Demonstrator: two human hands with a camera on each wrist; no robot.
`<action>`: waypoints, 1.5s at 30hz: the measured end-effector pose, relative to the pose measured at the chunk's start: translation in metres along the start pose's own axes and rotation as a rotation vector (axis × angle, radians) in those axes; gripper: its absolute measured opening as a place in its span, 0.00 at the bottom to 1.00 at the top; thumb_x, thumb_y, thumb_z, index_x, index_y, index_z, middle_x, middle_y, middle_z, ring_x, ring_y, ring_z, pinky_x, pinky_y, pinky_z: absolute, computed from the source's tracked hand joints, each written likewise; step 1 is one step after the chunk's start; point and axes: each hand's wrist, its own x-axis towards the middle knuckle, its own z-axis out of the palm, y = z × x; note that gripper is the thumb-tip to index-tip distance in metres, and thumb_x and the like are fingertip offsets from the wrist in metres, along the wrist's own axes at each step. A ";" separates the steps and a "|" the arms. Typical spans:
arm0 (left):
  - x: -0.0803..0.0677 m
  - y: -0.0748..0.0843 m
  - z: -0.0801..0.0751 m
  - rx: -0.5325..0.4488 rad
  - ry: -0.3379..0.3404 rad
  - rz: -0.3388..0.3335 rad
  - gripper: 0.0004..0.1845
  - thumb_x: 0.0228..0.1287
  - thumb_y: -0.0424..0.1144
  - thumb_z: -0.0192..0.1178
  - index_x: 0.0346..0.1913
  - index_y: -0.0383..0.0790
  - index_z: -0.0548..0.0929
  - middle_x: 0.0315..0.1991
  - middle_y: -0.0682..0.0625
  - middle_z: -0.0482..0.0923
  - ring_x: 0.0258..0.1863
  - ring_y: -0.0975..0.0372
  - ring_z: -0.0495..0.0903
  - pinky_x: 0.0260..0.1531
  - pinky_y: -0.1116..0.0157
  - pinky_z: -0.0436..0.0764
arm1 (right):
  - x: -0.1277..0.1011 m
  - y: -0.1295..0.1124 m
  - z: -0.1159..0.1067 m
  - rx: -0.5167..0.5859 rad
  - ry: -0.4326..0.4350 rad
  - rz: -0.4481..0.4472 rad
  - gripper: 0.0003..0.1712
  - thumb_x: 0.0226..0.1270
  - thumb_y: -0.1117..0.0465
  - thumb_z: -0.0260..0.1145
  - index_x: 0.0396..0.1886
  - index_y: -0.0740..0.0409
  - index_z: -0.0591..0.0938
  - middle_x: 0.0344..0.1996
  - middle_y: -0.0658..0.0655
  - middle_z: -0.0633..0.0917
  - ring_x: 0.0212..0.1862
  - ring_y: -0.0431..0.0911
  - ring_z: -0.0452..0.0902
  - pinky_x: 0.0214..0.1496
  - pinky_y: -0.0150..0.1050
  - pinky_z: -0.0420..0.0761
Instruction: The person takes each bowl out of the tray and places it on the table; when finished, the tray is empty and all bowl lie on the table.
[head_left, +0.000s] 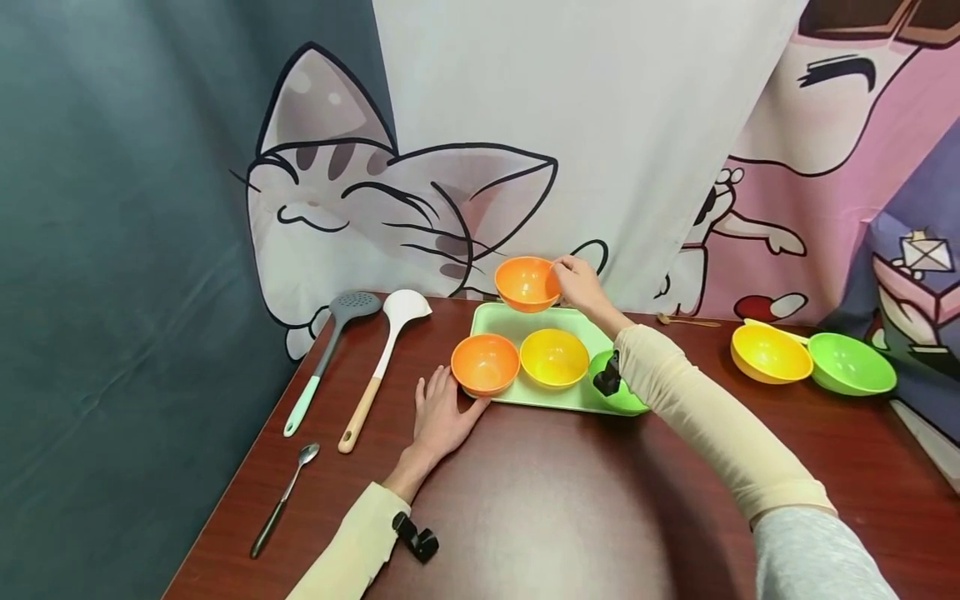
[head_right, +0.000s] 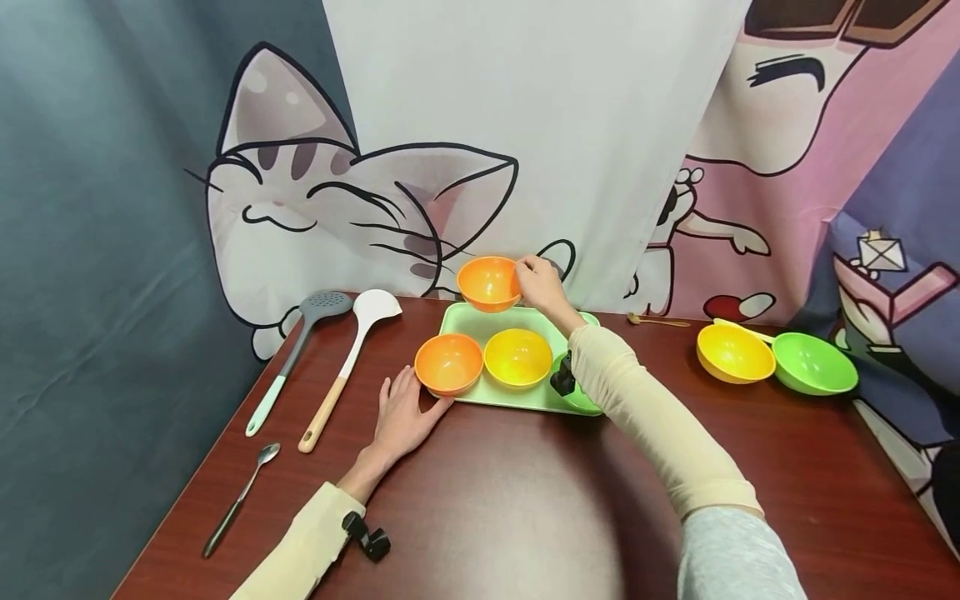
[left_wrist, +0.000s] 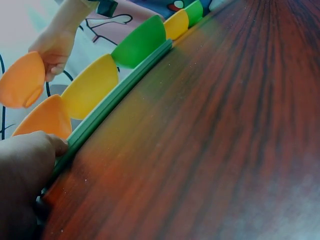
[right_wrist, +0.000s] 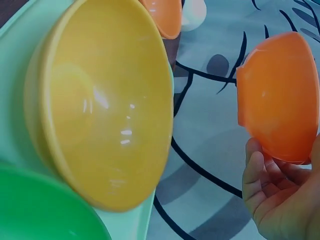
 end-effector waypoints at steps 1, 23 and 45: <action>0.000 0.000 0.000 -0.003 -0.002 -0.002 0.46 0.63 0.67 0.57 0.74 0.38 0.64 0.71 0.40 0.67 0.76 0.48 0.58 0.74 0.39 0.45 | 0.000 0.000 -0.001 0.003 -0.001 -0.003 0.24 0.78 0.53 0.45 0.59 0.60 0.79 0.47 0.63 0.81 0.30 0.48 0.77 0.34 0.42 0.84; -0.004 -0.004 -0.003 -0.024 0.030 0.008 0.46 0.64 0.67 0.58 0.74 0.37 0.65 0.71 0.39 0.67 0.75 0.47 0.59 0.73 0.37 0.47 | -0.019 0.010 -0.042 0.093 0.040 -0.025 0.22 0.77 0.54 0.50 0.56 0.65 0.79 0.46 0.61 0.80 0.27 0.45 0.76 0.26 0.31 0.80; -0.002 0.001 0.000 -0.023 0.007 0.020 0.45 0.64 0.66 0.58 0.75 0.39 0.64 0.71 0.40 0.66 0.76 0.47 0.58 0.73 0.38 0.46 | -0.045 0.051 -0.076 0.256 0.155 0.108 0.21 0.77 0.52 0.51 0.53 0.65 0.76 0.37 0.53 0.77 0.22 0.37 0.77 0.30 0.34 0.85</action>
